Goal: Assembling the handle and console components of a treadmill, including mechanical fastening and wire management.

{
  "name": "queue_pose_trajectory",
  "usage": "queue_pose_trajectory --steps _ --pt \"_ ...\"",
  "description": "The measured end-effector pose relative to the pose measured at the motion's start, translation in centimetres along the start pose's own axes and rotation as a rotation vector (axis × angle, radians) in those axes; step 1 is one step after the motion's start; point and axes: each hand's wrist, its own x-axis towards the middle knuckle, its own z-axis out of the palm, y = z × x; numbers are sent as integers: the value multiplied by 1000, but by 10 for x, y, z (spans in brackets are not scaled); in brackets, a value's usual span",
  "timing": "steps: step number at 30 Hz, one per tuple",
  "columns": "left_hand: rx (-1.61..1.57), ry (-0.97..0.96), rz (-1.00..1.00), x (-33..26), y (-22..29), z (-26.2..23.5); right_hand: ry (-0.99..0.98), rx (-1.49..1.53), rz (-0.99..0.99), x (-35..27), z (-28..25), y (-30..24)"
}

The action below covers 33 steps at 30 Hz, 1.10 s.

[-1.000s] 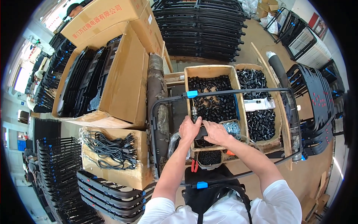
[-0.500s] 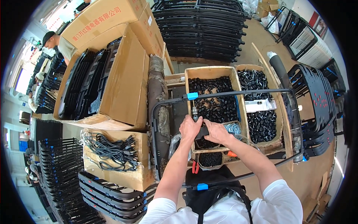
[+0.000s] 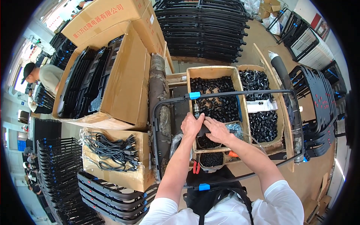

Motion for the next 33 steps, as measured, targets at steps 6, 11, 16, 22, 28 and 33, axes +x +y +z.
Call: queue_pose_trajectory --steps 6,11,16,22,28,33 --pt "13 -28 -10 -6 -1 -3 -32 68 87 -6 -1 -11" --pt "7 -34 0 -9 -3 -3 -60 64 112 -11 -1 -11" --pt "5 -35 8 -12 -5 -3 -77 69 117 -15 1 -12" --pt "7 -25 9 -26 -8 0 -81 65 115 -29 2 -16" --pt "67 -6 7 -82 -23 -4 -48 55 79 -76 5 -46" --pt "-702 21 17 -231 -39 -5 115 60 0 -182 -45 -140"
